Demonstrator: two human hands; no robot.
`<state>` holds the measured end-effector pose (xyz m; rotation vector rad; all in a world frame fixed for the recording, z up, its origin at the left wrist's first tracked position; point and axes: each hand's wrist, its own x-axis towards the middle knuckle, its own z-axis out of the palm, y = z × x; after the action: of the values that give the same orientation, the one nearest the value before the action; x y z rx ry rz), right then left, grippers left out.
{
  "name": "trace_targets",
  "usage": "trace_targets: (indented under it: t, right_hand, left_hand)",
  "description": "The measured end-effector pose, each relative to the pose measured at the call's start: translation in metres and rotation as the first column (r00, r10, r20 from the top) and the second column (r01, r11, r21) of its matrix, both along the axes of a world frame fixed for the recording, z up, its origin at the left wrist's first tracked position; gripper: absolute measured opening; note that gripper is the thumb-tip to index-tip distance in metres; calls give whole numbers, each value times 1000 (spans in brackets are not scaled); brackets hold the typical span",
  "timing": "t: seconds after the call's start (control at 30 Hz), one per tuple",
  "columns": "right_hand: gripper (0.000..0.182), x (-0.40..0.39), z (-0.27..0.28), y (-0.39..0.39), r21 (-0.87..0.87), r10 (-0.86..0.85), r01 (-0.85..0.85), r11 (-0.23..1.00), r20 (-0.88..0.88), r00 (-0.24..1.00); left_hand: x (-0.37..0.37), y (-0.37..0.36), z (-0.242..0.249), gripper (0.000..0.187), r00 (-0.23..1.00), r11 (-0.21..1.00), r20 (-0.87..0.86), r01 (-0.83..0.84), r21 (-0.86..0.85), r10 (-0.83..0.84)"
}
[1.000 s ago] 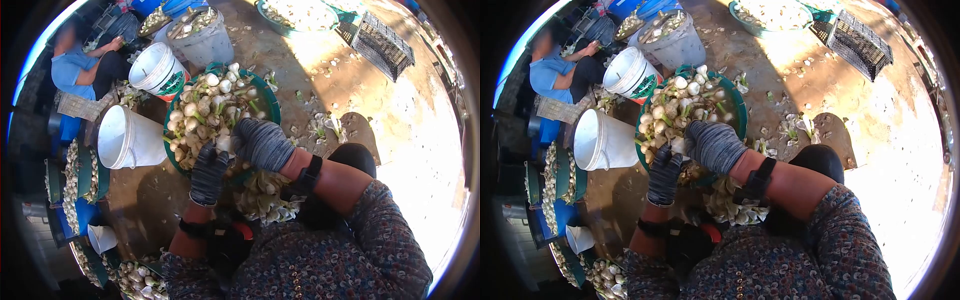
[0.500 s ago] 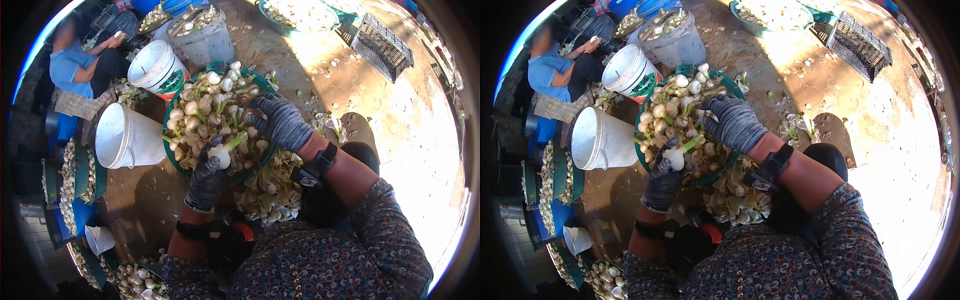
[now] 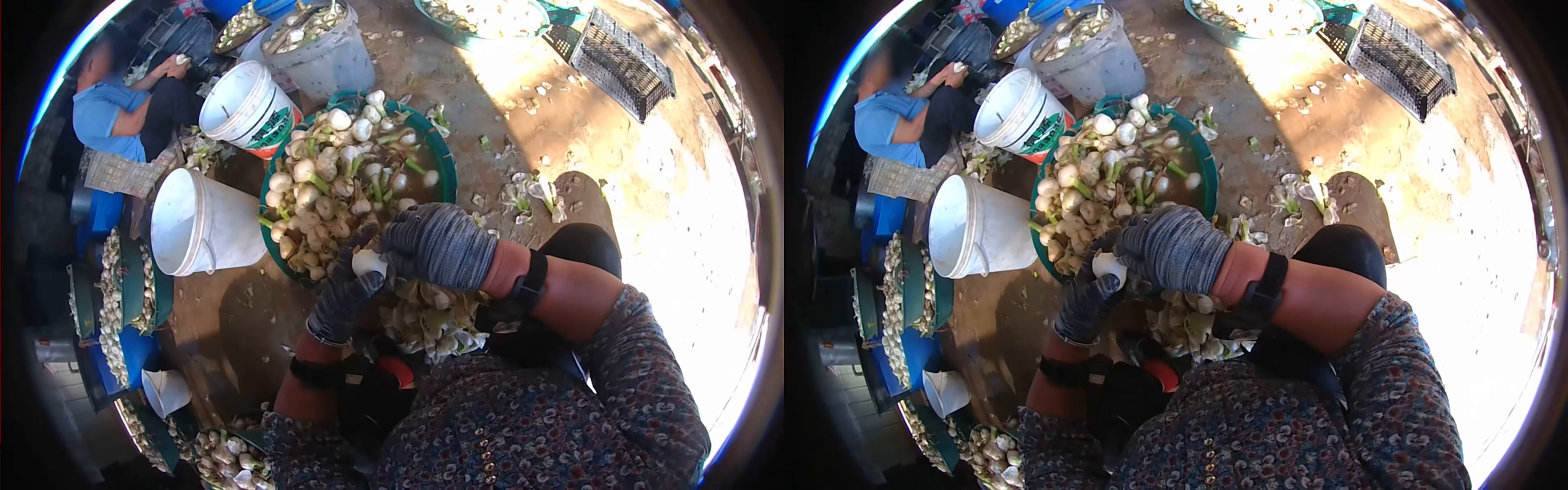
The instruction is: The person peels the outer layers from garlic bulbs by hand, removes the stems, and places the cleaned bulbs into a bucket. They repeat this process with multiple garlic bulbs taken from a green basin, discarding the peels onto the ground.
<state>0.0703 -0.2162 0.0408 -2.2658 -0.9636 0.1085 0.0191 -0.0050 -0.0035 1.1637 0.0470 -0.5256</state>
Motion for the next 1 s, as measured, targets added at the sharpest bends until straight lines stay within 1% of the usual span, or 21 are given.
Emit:
trace_targets:
  t: [0.13,0.2,0.23,0.3,0.33,0.4,0.43,0.5,0.53,0.6,0.63,0.7,0.73,0.77,0.8,0.83,0.87,0.9,0.93,0.97,1.0]
  right_hand:
    - [16,-2,2,-1,-13,4,-4,1000,34,999]
    - [18,-2,6,1,-161,-47,30,987,-106,993]
    - [18,-2,1,1,-161,-47,29,987,-114,992]
    - [20,-1,-14,2,-25,-152,154,988,-387,909]
    - [20,2,-17,0,-24,-151,153,988,-387,910]
    - [22,8,-20,-7,200,-22,155,968,-545,838]
    - [22,7,-18,-10,202,-19,151,968,-541,841]
    - [21,4,-15,-14,265,71,82,961,-520,851]
    - [21,2,-16,-13,268,75,79,960,-517,853]
    - [22,-9,-21,-11,148,-36,88,985,-318,947]
    - [22,-13,-18,-9,151,-36,88,985,-319,947]
    - [24,-21,-10,-4,134,-62,99,986,-259,964]
    - [24,-26,-12,-1,136,-59,97,986,-258,964]
    - [24,-30,-16,3,132,-81,125,983,-298,951]
    - [24,-32,-18,6,127,-102,152,980,-338,936]
    - [24,-32,-17,7,128,-99,149,980,-336,937]
    - [25,-33,-15,9,114,-109,172,978,-420,901]
    - [25,-33,-15,9,97,-121,195,976,-502,856]
    - [25,-33,-15,10,98,-120,194,976,-503,856]
    - [24,-32,-16,10,121,-115,224,967,-576,809]
    - [23,-31,-18,9,142,-108,256,956,-644,757]
  left_hand:
    - [-2,-4,-7,90,1000,1000,-12,-4,-24,4]
    - [-6,-4,-9,75,979,977,193,21,213,-63]
    - [-5,-6,-5,75,981,977,185,23,213,-63]
    - [-1,-12,7,73,947,966,292,60,250,-134]
    - [-1,-12,7,73,947,966,292,59,250,-134]
    - [0,-10,5,69,967,993,240,60,104,-84]
    - [0,-8,4,69,966,993,244,57,106,-81]
    - [-1,-5,3,80,985,979,171,-18,204,-18]
    - [-1,-4,4,80,985,978,174,-21,207,-16]
    - [-2,-3,7,77,999,984,35,-29,175,23]
    - [-4,-5,6,77,999,984,34,-28,177,22]
    - [-8,-9,-3,59,986,950,75,-163,265,148]
    - [-10,-6,-9,59,986,950,77,-166,266,150]
    - [-10,-1,-18,49,885,730,459,-263,631,-78]
    - [-11,4,-27,41,654,385,619,-486,785,-436]
    - [-9,7,-37,41,654,383,619,-488,784,-435]
    - [-5,9,-44,39,903,744,427,-314,590,43]
    - [-3,11,-51,38,942,932,-66,-312,184,329]
    - [-4,7,-39,38,942,932,-67,-313,185,329]
    - [-6,-3,-15,42,952,959,-114,-281,50,285]
    - [-6,-8,-2,46,961,965,-153,-247,-88,232]
